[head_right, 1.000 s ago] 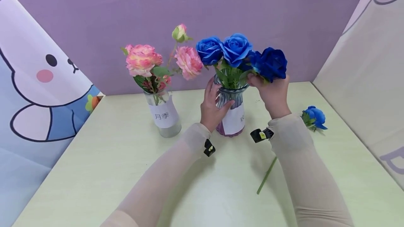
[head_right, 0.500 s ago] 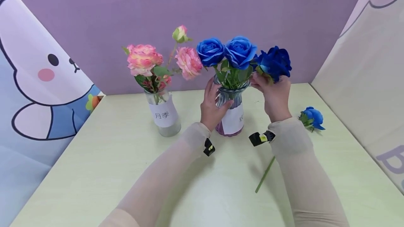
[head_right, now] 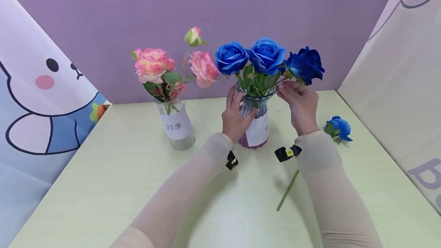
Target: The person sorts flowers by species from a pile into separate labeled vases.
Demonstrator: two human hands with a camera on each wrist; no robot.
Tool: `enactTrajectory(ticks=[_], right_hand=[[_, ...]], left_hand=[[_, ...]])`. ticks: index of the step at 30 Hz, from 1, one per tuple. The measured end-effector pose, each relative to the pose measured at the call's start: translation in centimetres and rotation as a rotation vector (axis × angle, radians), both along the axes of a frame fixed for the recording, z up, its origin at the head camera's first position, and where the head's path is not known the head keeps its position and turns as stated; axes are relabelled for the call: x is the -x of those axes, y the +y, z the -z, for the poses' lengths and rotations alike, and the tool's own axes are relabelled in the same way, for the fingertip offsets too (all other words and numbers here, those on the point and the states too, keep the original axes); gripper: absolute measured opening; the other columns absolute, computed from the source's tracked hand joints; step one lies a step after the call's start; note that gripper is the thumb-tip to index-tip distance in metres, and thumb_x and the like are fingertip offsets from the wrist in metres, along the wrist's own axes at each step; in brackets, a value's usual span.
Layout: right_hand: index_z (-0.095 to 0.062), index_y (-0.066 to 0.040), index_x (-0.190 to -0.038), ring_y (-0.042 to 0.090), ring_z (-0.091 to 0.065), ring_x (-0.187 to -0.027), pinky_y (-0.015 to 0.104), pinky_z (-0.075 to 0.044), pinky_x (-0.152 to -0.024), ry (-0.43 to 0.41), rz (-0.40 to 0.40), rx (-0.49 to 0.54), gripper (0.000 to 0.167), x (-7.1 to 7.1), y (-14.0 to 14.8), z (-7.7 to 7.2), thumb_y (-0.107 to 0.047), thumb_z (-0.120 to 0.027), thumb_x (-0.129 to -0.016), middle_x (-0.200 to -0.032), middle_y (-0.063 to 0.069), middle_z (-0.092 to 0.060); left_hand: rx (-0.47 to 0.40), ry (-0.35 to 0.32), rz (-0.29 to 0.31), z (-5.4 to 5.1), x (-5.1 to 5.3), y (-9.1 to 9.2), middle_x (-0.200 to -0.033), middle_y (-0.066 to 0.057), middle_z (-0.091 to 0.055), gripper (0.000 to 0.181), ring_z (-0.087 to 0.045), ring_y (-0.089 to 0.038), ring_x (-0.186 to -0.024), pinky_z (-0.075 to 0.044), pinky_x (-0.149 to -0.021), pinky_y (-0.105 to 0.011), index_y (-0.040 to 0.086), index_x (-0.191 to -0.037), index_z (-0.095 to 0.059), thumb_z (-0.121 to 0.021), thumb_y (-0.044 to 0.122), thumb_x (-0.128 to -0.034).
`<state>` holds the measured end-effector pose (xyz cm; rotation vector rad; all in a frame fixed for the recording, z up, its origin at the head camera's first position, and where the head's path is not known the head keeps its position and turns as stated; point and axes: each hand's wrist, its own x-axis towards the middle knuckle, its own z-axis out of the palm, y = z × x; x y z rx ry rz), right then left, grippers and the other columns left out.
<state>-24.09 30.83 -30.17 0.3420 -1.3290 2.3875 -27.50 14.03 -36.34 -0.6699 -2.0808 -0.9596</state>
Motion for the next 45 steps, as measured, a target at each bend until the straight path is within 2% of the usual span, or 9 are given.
enactTrajectory(ticks=[7,10,14,17,23,29,39,41,45], right_hand=[[-0.073,-0.004,-0.091,0.014,-0.069,-0.077,0.021,-0.055,-0.073,-0.109,0.028,-0.216,0.007,0.0,1.8,0.2,-0.005,-0.069,-0.085,-0.085,0.004,-0.071],[-0.072,-0.009,-0.097,0.009,-0.068,-0.075,0.020,-0.056,-0.069,-0.261,0.013,-0.488,0.010,0.2,4.2,0.5,-0.010,-0.065,-0.091,-0.084,-0.005,-0.071],[-0.056,0.003,-0.126,0.003,-0.066,-0.080,0.024,-0.056,-0.075,-0.475,-0.102,-0.994,0.037,0.5,8.1,1.3,-0.020,-0.056,-0.098,-0.100,-0.005,-0.069],[-0.048,0.010,-0.131,0.004,-0.066,-0.085,0.031,-0.056,-0.080,-0.602,-0.220,-1.183,0.052,0.4,10.7,2.5,-0.029,-0.056,-0.098,-0.105,0.002,-0.068],[-0.071,-0.020,-0.089,0.009,-0.068,-0.074,0.031,-0.057,-0.075,-0.866,-0.337,-1.008,0.012,0.2,14.4,5.4,-0.028,-0.064,-0.093,-0.080,-0.004,-0.070],[-0.072,-0.020,-0.077,0.006,-0.067,-0.066,0.024,-0.057,-0.068,-0.989,-0.440,-0.828,0.023,0.0,16.6,8.0,-0.025,-0.060,-0.096,-0.073,-0.004,-0.070],[-0.073,-0.016,-0.082,0.007,-0.067,-0.068,0.023,-0.056,-0.067,-0.949,-0.635,-0.774,0.026,-0.9,17.0,10.7,-0.023,-0.055,-0.099,-0.075,0.000,-0.071],[-0.074,-0.015,-0.083,0.007,-0.068,-0.068,0.023,-0.057,-0.066,-0.929,-0.627,-0.794,0.025,-1.3,16.3,10.8,-0.021,-0.055,-0.098,-0.076,0.001,-0.071],[-0.072,-0.010,-0.082,0.009,-0.067,-0.064,0.025,-0.057,-0.063,-0.918,-0.477,-0.892,0.021,-1.8,14.0,10.8,-0.021,-0.060,-0.095,-0.074,0.002,-0.070]], left_hand=[[0.005,-0.044,-0.001,-0.2,-0.1,0.0,-0.145,-0.013,-0.034,0.053,-0.056,-0.019,-0.057,-0.050,-0.055,-0.017,0.012,-0.125,-0.042,-0.074,0.026,-0.0853],[0.008,-0.065,0.002,-0.2,-0.1,0.1,-0.146,-0.013,-0.033,0.053,-0.057,-0.018,-0.057,-0.050,-0.056,-0.015,0.012,-0.125,-0.043,-0.074,0.027,-0.0854],[0.020,-0.050,-0.011,-0.2,-0.1,0.0,-0.146,-0.013,-0.034,0.054,-0.059,-0.018,-0.060,-0.049,-0.059,-0.013,0.013,-0.125,-0.042,-0.074,0.028,-0.0850],[0.027,-0.030,-0.012,-0.3,0.0,-0.1,-0.146,-0.013,-0.034,0.054,-0.061,-0.019,-0.063,-0.050,-0.059,-0.014,0.013,-0.125,-0.042,-0.074,0.028,-0.0848],[0.033,-0.045,0.013,-0.5,0.0,-0.3,-0.145,-0.013,-0.033,0.054,-0.062,-0.021,-0.067,-0.051,-0.059,-0.016,0.011,-0.126,-0.043,-0.074,0.027,-0.0847],[0.048,-0.070,0.004,-0.6,-0.1,-0.3,-0.146,-0.011,-0.032,0.055,-0.062,-0.020,-0.067,-0.050,-0.061,-0.013,0.013,-0.126,-0.042,-0.074,0.029,-0.0851],[0.041,0.040,-0.001,-0.5,0.2,-0.3,-0.143,-0.016,-0.035,0.056,-0.061,-0.020,-0.063,-0.050,-0.057,-0.016,0.011,-0.124,-0.041,-0.076,0.027,-0.0835],[0.043,0.033,-0.003,-0.4,0.2,-0.3,-0.143,-0.015,-0.035,0.056,-0.060,-0.019,-0.062,-0.050,-0.057,-0.016,0.011,-0.124,-0.042,-0.076,0.027,-0.0836],[0.042,0.019,0.006,-0.2,0.2,-0.3,-0.144,-0.015,-0.034,0.056,-0.061,-0.020,-0.063,-0.050,-0.057,-0.016,0.010,-0.125,-0.042,-0.075,0.028,-0.0838]])
